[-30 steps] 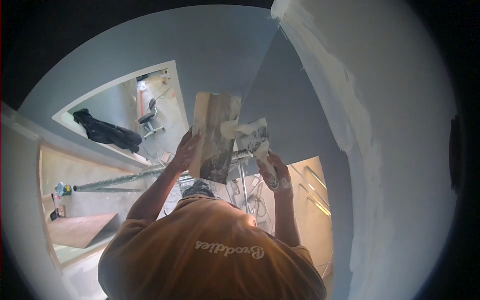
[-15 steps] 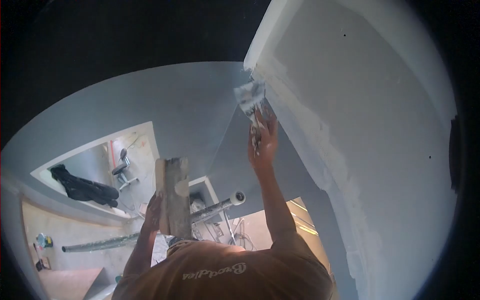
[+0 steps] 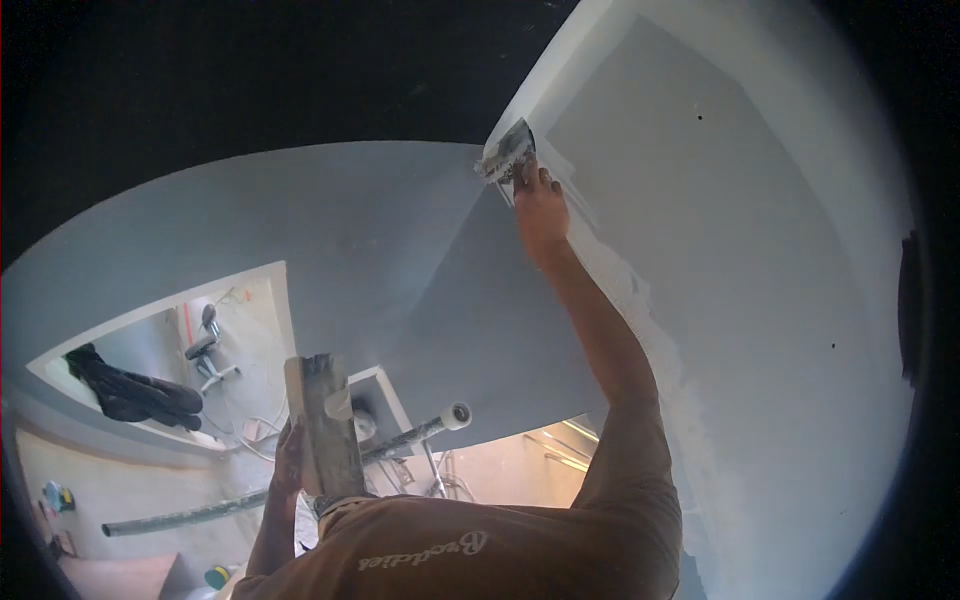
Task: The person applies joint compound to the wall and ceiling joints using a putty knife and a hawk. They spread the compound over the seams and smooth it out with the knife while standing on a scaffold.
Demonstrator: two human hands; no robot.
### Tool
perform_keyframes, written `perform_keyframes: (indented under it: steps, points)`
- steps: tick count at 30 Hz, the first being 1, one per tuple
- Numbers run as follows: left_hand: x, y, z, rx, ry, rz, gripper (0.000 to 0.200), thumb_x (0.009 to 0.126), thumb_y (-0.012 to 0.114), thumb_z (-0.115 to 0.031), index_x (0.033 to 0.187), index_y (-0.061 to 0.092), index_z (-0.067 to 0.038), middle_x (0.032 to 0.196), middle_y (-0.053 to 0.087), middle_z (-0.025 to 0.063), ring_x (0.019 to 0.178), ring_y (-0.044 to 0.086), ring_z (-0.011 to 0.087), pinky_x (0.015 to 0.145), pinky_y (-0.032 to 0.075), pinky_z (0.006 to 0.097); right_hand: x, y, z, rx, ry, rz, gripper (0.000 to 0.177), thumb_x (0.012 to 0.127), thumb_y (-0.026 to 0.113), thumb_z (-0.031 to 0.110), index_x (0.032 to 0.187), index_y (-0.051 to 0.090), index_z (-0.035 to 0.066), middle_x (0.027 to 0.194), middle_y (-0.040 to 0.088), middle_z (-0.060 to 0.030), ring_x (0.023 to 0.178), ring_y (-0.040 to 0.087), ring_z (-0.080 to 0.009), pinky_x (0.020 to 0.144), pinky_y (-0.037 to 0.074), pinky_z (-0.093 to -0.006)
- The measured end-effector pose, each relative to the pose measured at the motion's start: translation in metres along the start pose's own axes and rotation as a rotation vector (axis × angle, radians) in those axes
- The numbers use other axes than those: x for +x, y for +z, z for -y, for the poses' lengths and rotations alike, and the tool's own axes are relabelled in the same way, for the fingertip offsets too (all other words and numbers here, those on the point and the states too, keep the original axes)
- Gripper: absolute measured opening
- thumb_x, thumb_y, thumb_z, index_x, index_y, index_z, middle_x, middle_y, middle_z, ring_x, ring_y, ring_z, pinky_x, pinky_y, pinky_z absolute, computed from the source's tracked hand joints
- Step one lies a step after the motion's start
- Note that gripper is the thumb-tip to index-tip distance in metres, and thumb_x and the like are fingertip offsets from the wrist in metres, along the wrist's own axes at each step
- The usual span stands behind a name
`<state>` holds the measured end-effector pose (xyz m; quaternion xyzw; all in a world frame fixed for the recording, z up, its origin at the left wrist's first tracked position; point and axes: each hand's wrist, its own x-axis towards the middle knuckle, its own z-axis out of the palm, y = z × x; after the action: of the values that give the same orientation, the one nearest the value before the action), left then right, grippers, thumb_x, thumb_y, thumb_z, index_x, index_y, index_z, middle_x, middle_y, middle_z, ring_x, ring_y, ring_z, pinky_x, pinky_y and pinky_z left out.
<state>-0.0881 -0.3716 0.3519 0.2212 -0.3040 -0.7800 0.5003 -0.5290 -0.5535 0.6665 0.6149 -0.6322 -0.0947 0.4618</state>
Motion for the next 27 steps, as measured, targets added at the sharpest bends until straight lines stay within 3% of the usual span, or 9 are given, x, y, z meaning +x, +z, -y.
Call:
perform_keyframes:
  steps: [2,5,7,8,10,16,18,27]
  points:
    - [0.001,0.004,0.003,0.066,0.055,0.023,0.045,0.106,0.048,-0.025,0.144,0.044,-0.003,0.130,0.059,0.0085,0.115,0.060,0.0192,0.097,0.050,0.0363,-0.001,0.027,0.008,-0.032,0.028,0.048,0.056,0.090,0.064,0.012,0.142,0.048,-0.001,0.152,0.038,-0.0228,0.124,0.057,-0.0303,0.096,0.054,-0.0404]
    - [0.007,-0.019,0.025,-0.087,-0.119,-0.046,0.044,0.106,0.048,-0.024,0.144,0.044,-0.003,0.131,0.059,0.0081,0.115,0.060,0.0192,0.098,0.050,0.0364,-0.041,0.028,0.045,0.023,-0.014,0.069,0.054,0.087,0.062,0.008,0.140,0.053,0.005,0.154,0.036,-0.0181,0.126,0.055,-0.0272,0.097,0.051,-0.0397]
    - [0.006,-0.028,0.041,0.059,0.081,0.030,0.044,0.105,0.049,-0.023,0.144,0.044,-0.003,0.131,0.059,0.0076,0.115,0.060,0.0185,0.098,0.050,0.0361,-0.049,0.037,0.054,0.047,-0.059,0.112,0.053,0.087,0.062,0.008,0.139,0.053,0.002,0.152,0.038,-0.0191,0.127,0.054,-0.0273,0.097,0.051,-0.0407]
    - [0.008,-0.037,0.048,0.051,0.079,0.028,0.044,0.105,0.049,-0.023,0.144,0.044,-0.003,0.131,0.059,0.0076,0.115,0.060,0.0185,0.098,0.050,0.0361,-0.049,0.039,0.056,0.056,-0.028,0.135,0.054,0.087,0.062,0.007,0.139,0.051,0.000,0.151,0.038,-0.0191,0.127,0.054,-0.0274,0.097,0.051,-0.0409]
    - [0.011,-0.054,0.061,-0.140,-0.103,0.002,0.044,0.105,0.051,-0.023,0.143,0.045,-0.003,0.130,0.060,0.0069,0.115,0.060,0.0175,0.098,0.050,0.0359,-0.045,0.037,0.051,0.056,-0.009,0.163,0.056,0.086,0.063,0.007,0.140,0.050,-0.002,0.151,0.037,-0.0190,0.127,0.054,-0.0274,0.098,0.051,-0.0412]
    - [0.007,-0.047,0.060,-0.166,-0.179,-0.061,0.045,0.104,0.053,-0.026,0.142,0.047,-0.003,0.128,0.061,0.0056,0.115,0.060,0.0165,0.097,0.049,0.0328,-0.013,0.050,0.034,-0.070,-0.020,0.103,0.057,0.087,0.065,0.010,0.140,0.049,-0.004,0.151,0.038,-0.0213,0.127,0.054,-0.0282,0.101,0.049,-0.0382]
    - [0.007,-0.040,0.058,-0.157,-0.187,-0.091,0.045,0.104,0.053,-0.027,0.142,0.047,-0.004,0.128,0.061,0.0054,0.115,0.060,0.0164,0.097,0.049,0.0323,-0.008,0.056,0.036,-0.077,0.000,0.184,0.058,0.093,0.060,0.014,0.145,0.043,-0.005,0.156,0.033,-0.0241,0.131,0.053,-0.0283,0.105,0.046,-0.0404]
    - [0.005,-0.015,0.034,-0.156,-0.203,-0.088,0.045,0.105,0.052,-0.028,0.142,0.047,-0.004,0.128,0.061,0.0061,0.114,0.060,0.0155,0.097,0.048,0.0318,-0.005,0.062,0.040,-0.151,0.013,0.223,0.056,0.094,0.062,0.018,0.144,0.046,-0.003,0.156,0.032,-0.0238,0.127,0.054,-0.0304,0.105,0.046,-0.0399]
